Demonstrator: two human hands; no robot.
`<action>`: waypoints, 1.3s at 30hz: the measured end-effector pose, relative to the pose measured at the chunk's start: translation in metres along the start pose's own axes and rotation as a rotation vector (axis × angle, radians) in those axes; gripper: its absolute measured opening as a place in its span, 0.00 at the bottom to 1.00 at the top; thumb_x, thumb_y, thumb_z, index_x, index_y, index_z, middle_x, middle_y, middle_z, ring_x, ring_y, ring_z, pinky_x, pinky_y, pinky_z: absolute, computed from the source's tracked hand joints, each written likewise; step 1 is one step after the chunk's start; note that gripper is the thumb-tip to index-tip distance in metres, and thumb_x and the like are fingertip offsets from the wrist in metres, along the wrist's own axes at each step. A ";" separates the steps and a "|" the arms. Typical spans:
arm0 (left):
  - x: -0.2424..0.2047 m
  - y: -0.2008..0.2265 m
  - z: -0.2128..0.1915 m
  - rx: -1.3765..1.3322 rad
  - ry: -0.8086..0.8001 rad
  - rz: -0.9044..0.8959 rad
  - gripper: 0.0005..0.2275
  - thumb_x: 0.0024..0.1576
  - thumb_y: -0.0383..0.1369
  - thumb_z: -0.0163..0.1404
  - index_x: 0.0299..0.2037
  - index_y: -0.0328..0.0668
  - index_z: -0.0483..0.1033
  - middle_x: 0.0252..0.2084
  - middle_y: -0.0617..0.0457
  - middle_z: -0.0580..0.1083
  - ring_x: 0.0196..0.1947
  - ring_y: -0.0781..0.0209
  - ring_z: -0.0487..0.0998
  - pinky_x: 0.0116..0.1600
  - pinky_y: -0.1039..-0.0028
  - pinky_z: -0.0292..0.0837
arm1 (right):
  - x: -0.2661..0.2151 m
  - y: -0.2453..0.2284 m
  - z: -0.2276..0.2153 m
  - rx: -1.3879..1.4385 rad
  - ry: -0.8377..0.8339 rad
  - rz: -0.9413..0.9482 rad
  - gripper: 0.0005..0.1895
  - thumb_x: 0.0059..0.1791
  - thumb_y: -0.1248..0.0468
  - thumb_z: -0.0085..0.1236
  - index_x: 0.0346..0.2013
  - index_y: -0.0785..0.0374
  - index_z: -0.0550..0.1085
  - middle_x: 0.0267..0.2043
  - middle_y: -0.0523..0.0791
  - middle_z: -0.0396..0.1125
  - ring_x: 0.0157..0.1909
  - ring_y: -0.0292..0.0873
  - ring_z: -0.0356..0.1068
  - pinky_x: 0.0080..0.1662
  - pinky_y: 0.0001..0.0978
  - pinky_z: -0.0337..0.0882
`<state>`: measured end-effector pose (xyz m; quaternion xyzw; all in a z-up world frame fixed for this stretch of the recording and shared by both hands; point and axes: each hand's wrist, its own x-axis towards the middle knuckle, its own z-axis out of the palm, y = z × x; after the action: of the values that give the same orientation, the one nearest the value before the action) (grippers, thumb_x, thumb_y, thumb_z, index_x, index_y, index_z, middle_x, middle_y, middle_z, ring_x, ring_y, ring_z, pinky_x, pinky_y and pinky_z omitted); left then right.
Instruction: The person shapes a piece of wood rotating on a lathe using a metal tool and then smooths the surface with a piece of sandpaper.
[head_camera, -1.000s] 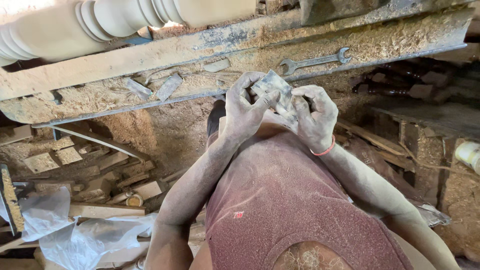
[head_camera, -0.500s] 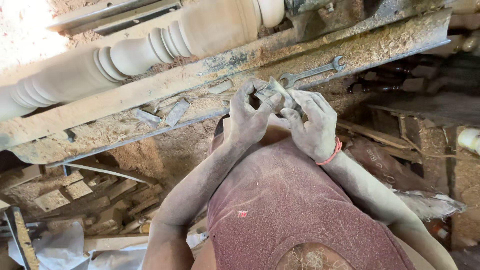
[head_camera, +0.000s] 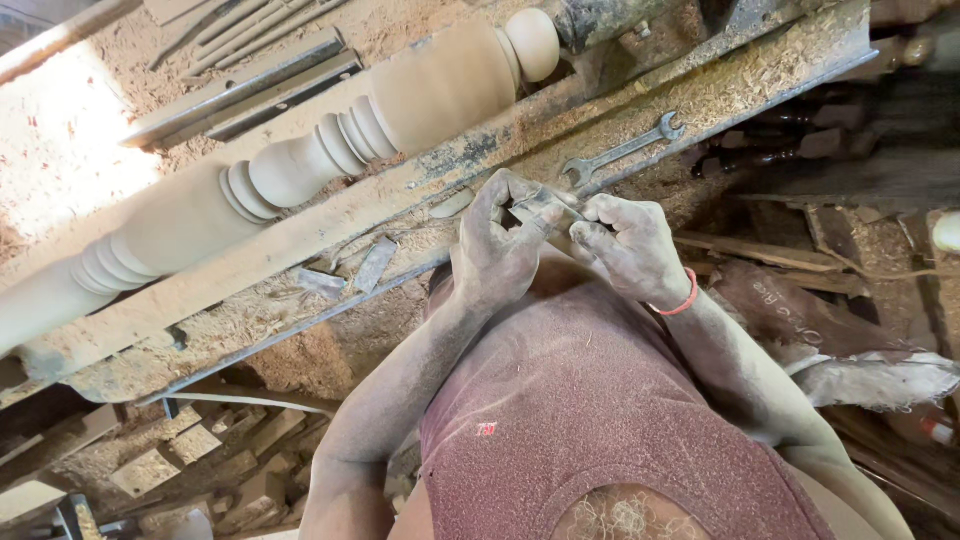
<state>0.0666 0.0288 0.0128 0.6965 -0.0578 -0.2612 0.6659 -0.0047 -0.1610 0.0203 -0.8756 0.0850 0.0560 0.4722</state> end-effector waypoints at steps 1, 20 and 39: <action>0.000 0.000 0.000 -0.038 0.040 0.096 0.09 0.60 0.29 0.59 0.45 0.35 0.75 0.41 0.51 0.77 0.39 0.70 0.75 0.45 0.76 0.72 | 0.000 0.000 -0.001 -0.029 -0.001 -0.041 0.07 0.52 0.68 0.61 0.31 0.67 0.74 0.26 0.43 0.67 0.28 0.32 0.66 0.34 0.28 0.68; 0.034 0.015 -0.005 -0.113 0.071 0.175 0.11 0.58 0.26 0.57 0.50 0.33 0.78 0.40 0.52 0.80 0.39 0.70 0.81 0.46 0.80 0.78 | 0.007 -0.044 0.018 -0.586 0.386 -0.570 0.27 0.47 0.76 0.55 0.62 0.66 0.70 0.59 0.53 0.71 0.56 0.55 0.74 0.58 0.44 0.75; 0.103 0.065 -0.022 0.100 -0.132 0.237 0.12 0.55 0.31 0.63 0.46 0.38 0.80 0.38 0.56 0.81 0.39 0.73 0.80 0.47 0.78 0.79 | 0.071 -0.007 -0.057 1.044 -0.142 0.204 0.15 0.55 0.66 0.55 0.51 0.76 0.71 0.44 0.56 0.73 0.38 0.44 0.75 0.41 0.33 0.75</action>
<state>0.1824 -0.0022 0.0448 0.6984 -0.1962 -0.2225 0.6513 0.0670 -0.2119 0.0451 -0.5056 0.1542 0.1107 0.8416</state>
